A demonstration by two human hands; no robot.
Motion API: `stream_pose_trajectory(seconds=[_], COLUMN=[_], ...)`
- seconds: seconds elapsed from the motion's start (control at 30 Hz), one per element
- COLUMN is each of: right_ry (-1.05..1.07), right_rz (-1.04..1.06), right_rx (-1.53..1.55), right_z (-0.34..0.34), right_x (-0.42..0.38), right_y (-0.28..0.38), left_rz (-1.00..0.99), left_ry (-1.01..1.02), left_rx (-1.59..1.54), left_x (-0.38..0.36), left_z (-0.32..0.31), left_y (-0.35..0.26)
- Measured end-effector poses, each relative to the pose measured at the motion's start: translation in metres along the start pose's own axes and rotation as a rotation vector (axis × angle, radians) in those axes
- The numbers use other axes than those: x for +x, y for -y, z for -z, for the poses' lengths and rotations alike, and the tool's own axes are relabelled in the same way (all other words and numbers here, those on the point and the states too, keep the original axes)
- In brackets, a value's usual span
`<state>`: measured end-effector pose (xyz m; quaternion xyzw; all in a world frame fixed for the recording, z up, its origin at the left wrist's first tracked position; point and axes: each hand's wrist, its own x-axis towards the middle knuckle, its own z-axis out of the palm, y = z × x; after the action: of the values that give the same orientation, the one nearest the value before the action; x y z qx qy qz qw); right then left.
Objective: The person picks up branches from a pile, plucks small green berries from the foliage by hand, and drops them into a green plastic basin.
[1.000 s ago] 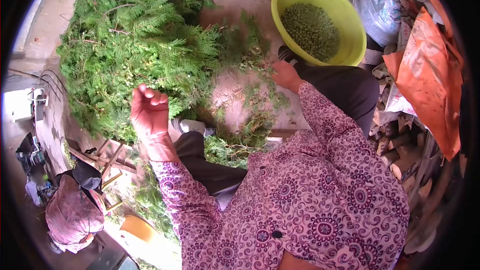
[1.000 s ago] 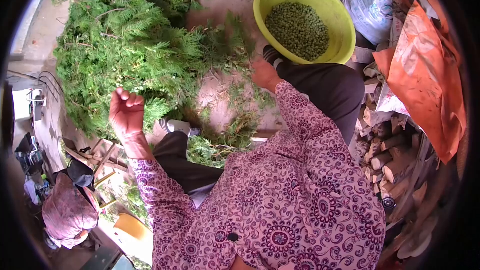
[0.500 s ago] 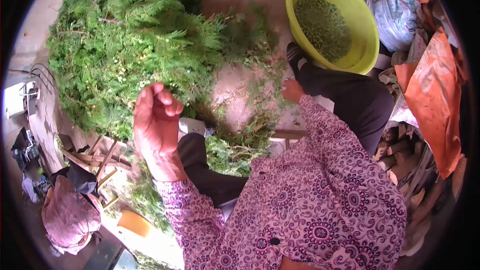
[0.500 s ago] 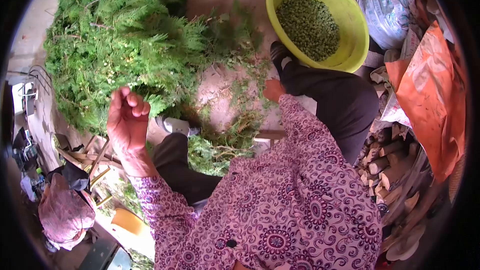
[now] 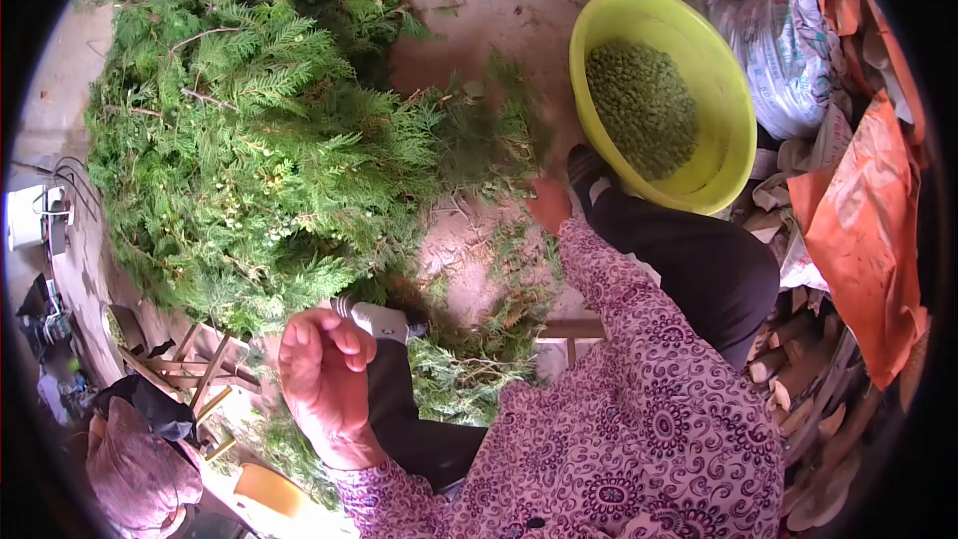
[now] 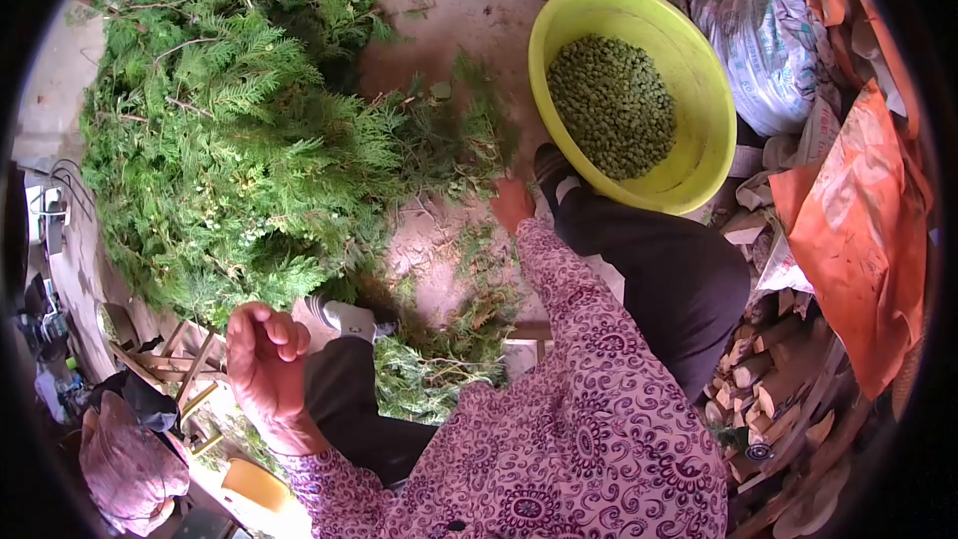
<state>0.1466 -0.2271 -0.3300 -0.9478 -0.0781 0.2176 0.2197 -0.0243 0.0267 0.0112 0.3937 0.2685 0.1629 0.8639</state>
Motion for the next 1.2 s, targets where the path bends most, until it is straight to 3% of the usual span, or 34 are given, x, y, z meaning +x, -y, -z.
stream_pose_trajectory(seconds=[0.17, 0.23, 0.37, 0.43, 0.47, 0.53, 0.67, 0.77, 0.87, 0.93, 0.97, 1.03, 1.2], right_ry=[-0.063, -0.201, -0.189, 0.420, 0.418, 0.613, 0.756, 0.675, 0.657, 0.162, 0.163, -0.237, -0.245], right_rz=[-0.046, 0.051, 0.064, -0.449, -0.450, -0.498, -0.434, -0.552, -0.374, -0.375, -0.374, -0.228, -0.197], right_rx=[-0.163, -0.133, -0.169, 0.619, 0.620, 1.727, 1.983, 1.846, 1.850, 1.082, 1.084, 0.165, 0.015], right_z=[-0.027, -0.037, -0.037, -0.023, -0.021, -0.021, 0.026, 0.046, 0.029, 0.032, 0.029, 0.017, -0.010], right_x=[0.009, 0.007, 0.004, 0.001, -0.004, -0.022, -0.046, -0.026, 0.033, 0.060, 0.063, 0.071, 0.064], right_y=[0.005, -0.004, -0.019, -0.027, -0.038, -0.056, -0.023, 0.004, -0.006, -0.002, -0.002, -0.001, -0.004], left_rz=[0.019, 0.041, 0.055, 0.056, 0.059, 0.065, 0.081, 0.090, 0.095, 0.099, 0.101, 0.098, 0.112], left_ry=[0.049, 0.019, 0.005, 0.007, 0.002, 0.006, -0.003, 0.000, -0.006, -0.011, -0.020, -0.029, -0.053], left_rx=[0.024, 0.018, 0.019, 0.026, 0.037, 0.040, 0.057, 0.060, 0.076, 0.081, 0.082, 0.085, 0.101], left_x=[0.004, 0.004, 0.003, 0.003, 0.003, 0.003, 0.004, 0.005, 0.005, 0.006, 0.006, 0.007, 0.005], left_z=[0.003, 0.001, 0.001, 0.000, -0.002, -0.002, -0.006, -0.007, -0.007, -0.005, -0.003, -0.001, 0.003], left_y=[0.003, 0.003, 0.005, 0.006, 0.006, 0.007, 0.010, 0.012, 0.015, 0.015, 0.016, 0.016, 0.016])
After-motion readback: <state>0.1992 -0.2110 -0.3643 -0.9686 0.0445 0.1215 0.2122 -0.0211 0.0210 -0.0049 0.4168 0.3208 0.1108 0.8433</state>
